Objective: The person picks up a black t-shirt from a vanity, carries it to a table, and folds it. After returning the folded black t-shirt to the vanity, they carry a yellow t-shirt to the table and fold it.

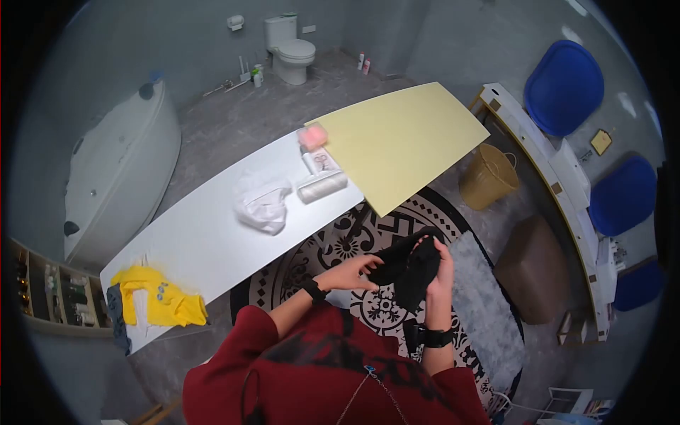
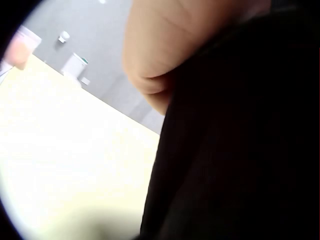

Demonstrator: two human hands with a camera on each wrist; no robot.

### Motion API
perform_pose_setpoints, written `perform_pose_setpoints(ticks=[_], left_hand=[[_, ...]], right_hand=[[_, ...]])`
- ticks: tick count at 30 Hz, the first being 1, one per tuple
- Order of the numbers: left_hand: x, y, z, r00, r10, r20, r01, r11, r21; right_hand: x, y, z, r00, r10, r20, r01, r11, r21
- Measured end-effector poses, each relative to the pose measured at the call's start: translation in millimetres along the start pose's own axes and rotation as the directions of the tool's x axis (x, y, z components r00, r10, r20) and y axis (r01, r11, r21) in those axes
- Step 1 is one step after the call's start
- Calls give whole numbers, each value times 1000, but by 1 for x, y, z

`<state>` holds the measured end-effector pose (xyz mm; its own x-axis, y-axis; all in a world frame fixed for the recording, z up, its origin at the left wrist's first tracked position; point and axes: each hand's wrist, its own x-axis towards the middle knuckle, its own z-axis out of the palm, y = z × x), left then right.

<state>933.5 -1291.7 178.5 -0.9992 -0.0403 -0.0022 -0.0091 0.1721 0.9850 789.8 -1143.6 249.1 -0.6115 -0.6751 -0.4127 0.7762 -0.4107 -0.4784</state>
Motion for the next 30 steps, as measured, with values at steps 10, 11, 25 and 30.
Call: perform_pose_setpoints(ticks=[10, 11, 25, 30], left_hand=[[215, -61, 5, 940, 248, -232, -274, 958, -87], [232, -60, -1, 973, 152, -174, -184, 964, -192], [302, -58, -96, 770, -157, -618, 42, 979, -197], [335, -65, -124, 702, -331, -631, 86, 918, -386]], right_hand=[[116, -109, 23, 979, -25, 201, -6, 989, 151], [125, -126, 20, 982, -46, 184, 19, 989, 148], [328, -275, -22, 986, -82, 145, 90, 995, -52], [437, -311, -18, 915, 153, 373, -181, 983, 40]])
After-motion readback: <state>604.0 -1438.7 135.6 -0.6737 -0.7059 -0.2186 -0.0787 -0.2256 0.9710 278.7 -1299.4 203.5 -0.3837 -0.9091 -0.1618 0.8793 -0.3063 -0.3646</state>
